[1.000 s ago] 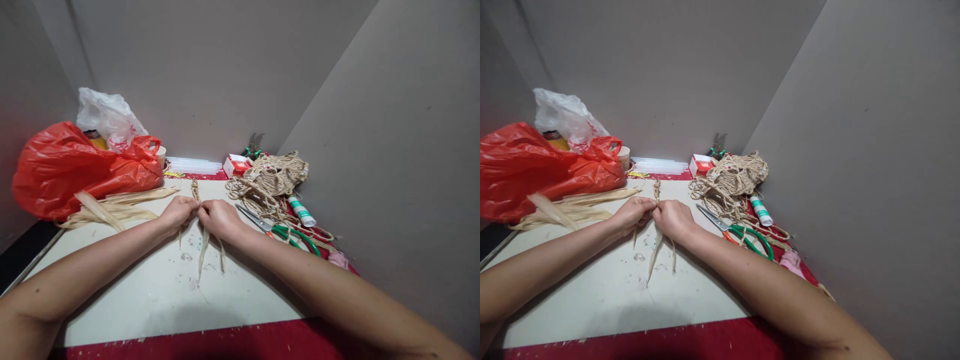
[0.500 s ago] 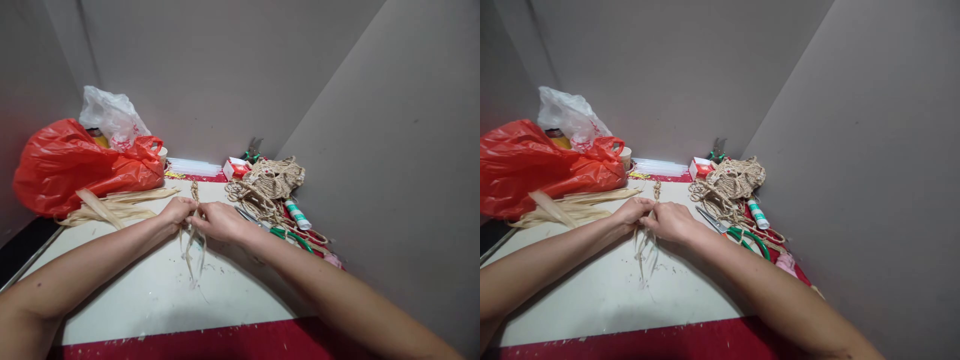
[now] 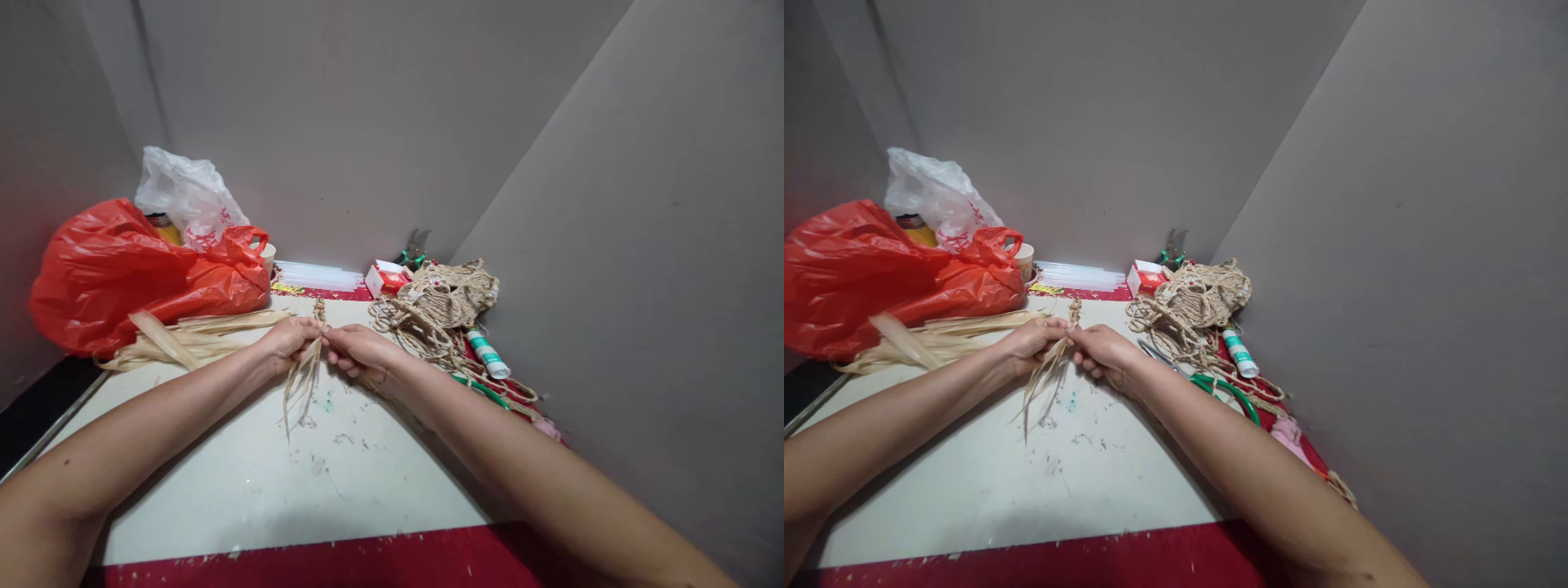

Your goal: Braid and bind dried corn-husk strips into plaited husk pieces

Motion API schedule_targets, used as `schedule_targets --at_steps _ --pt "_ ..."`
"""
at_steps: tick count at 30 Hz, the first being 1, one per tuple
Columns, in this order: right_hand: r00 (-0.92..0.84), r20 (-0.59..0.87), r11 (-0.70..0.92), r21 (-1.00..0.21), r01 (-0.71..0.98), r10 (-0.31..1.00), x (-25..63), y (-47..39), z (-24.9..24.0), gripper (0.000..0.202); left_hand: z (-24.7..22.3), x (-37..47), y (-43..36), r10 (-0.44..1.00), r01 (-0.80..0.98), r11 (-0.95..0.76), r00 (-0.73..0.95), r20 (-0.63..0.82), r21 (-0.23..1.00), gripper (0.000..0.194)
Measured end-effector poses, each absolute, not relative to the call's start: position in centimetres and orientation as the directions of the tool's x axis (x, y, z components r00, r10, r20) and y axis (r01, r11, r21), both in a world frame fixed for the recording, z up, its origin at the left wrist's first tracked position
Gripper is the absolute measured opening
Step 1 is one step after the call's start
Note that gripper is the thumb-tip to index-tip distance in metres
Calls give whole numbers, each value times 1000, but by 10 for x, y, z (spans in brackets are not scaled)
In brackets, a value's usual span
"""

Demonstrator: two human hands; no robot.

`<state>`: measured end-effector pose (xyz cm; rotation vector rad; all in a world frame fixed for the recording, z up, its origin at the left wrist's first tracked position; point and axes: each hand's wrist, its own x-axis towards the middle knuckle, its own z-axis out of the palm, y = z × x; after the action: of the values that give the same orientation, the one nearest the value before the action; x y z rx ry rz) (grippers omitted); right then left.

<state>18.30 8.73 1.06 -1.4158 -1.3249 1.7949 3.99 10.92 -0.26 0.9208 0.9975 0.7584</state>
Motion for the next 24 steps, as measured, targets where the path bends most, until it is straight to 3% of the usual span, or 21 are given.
schedule_targets --at_steps 3,7,15,20,24 --pt "-361 -501 -453 -865 214 786 185 89 14 33 -3 39 110 867 -104 416 345 -360 903 14" --pt "-390 -562 -487 -827 281 729 191 94 15 39 -2 36 111 850 5 386 386 -358 922 9" --pt "-619 -466 -564 -825 45 633 201 100 -3 30 -2 31 118 856 48 332 403 -322 942 14" --pt "-572 -460 -562 -827 -1 679 203 100 -4 28 -2 25 123 828 10 342 471 -306 940 15" --pt "-467 -497 -547 -836 34 731 197 94 -1 28 3 22 123 789 85 317 528 -313 945 11"
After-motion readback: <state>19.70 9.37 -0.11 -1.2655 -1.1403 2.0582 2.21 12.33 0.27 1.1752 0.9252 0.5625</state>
